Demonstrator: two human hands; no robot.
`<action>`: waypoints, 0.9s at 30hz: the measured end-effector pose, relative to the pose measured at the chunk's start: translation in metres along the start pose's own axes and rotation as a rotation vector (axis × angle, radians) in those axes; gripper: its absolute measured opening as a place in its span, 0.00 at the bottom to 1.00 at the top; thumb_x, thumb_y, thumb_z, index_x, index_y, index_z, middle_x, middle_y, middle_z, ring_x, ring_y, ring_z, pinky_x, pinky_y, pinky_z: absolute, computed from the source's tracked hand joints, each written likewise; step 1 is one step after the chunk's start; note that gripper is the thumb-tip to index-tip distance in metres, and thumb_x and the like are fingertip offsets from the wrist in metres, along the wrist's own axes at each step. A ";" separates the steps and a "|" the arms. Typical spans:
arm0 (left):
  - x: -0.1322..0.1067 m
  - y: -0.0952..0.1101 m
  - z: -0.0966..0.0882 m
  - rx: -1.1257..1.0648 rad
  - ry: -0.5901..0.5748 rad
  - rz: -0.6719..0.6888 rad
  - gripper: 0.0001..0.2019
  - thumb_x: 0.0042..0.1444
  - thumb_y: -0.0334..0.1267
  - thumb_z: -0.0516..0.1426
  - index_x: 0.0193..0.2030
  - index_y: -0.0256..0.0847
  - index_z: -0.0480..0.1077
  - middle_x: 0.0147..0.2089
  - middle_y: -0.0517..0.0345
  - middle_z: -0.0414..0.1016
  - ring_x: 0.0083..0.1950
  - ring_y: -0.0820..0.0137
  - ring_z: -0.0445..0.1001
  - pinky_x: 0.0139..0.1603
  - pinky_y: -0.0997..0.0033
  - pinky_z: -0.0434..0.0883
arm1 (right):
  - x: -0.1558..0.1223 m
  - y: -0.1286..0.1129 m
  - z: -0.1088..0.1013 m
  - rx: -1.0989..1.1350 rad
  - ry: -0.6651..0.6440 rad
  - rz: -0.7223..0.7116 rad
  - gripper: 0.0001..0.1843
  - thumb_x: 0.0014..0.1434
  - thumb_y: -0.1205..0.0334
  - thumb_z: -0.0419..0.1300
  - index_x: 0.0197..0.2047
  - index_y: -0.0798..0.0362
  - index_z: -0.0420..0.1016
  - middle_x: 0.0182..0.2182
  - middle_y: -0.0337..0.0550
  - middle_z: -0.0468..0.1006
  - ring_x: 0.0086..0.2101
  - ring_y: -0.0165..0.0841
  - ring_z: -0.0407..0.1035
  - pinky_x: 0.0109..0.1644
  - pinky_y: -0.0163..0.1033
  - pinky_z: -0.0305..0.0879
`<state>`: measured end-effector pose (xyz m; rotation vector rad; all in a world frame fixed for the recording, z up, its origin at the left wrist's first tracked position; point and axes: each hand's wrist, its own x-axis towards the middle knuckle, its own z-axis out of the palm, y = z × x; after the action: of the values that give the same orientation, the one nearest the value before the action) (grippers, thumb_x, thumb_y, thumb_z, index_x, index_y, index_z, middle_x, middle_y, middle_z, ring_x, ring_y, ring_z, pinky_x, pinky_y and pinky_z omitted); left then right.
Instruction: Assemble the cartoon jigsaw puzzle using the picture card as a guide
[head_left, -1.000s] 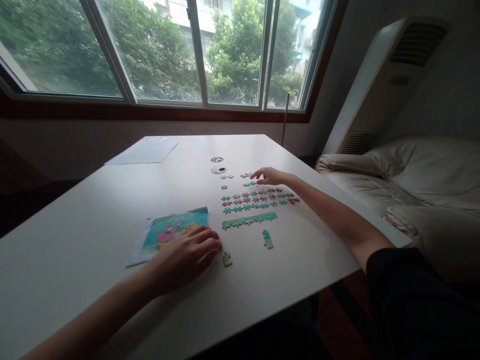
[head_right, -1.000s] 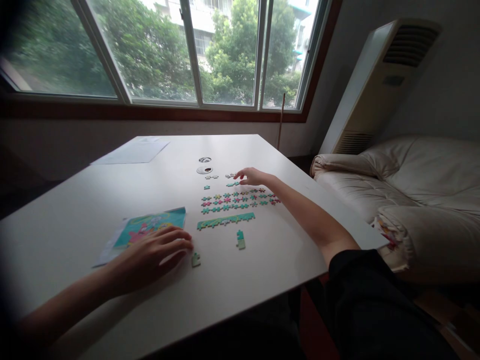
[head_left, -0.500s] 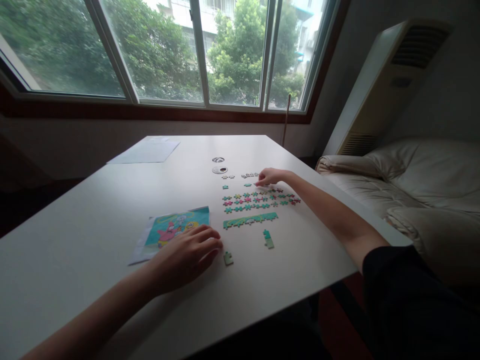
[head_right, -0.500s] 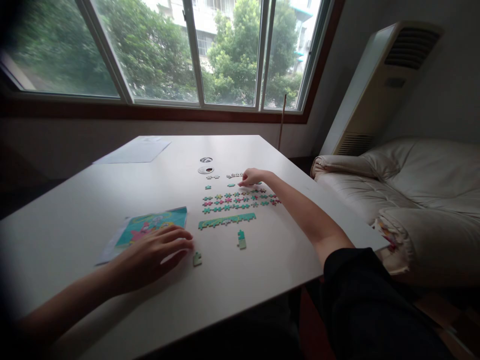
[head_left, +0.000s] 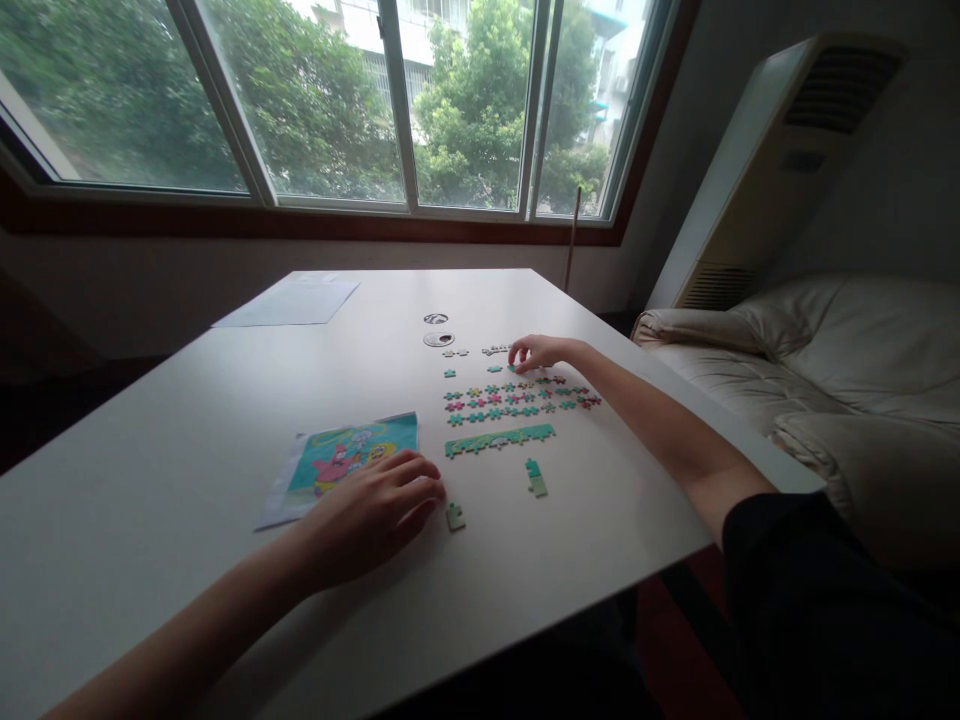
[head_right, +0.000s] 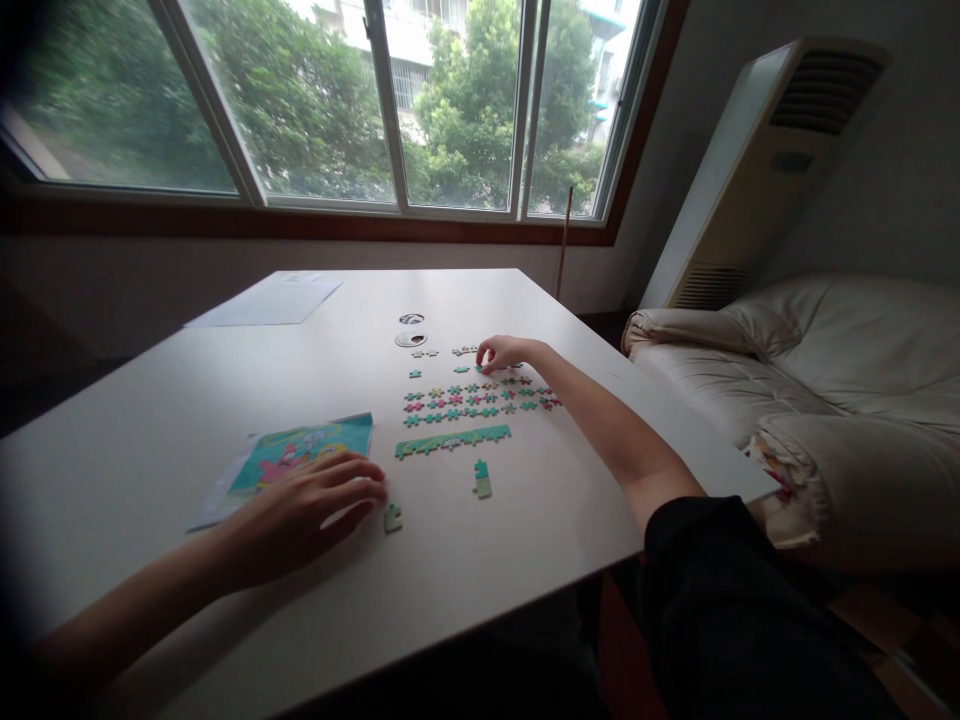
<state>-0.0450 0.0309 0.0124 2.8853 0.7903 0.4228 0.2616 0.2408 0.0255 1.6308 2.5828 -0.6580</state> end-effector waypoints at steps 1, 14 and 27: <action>0.000 0.000 0.000 -0.003 -0.003 0.000 0.10 0.60 0.30 0.47 0.40 0.41 0.69 0.42 0.53 0.71 0.44 0.66 0.67 0.44 0.64 0.67 | 0.001 0.000 0.000 0.005 -0.007 0.007 0.20 0.46 0.57 0.65 0.44 0.52 0.74 0.41 0.46 0.74 0.27 0.26 0.66 0.29 0.31 0.60; -0.005 0.014 -0.001 0.094 -0.058 0.001 0.12 0.60 0.30 0.46 0.39 0.41 0.70 0.32 0.55 0.69 0.35 0.67 0.68 0.36 0.67 0.66 | -0.028 -0.024 0.015 0.067 0.162 -0.118 0.12 0.49 0.61 0.62 0.36 0.57 0.71 0.33 0.43 0.73 0.31 0.27 0.64 0.34 0.32 0.59; -0.018 0.015 -0.014 0.068 -0.162 -0.056 0.22 0.57 0.39 0.55 0.58 0.59 0.60 0.51 0.56 0.67 0.48 0.63 0.69 0.48 0.64 0.67 | -0.114 -0.120 0.070 0.516 0.062 -0.483 0.10 0.53 0.62 0.61 0.38 0.57 0.72 0.30 0.42 0.76 0.30 0.26 0.70 0.33 0.30 0.64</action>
<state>-0.0566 0.0097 0.0246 2.9049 0.8715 0.1559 0.1955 0.0735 0.0288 1.0936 3.0558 -1.4184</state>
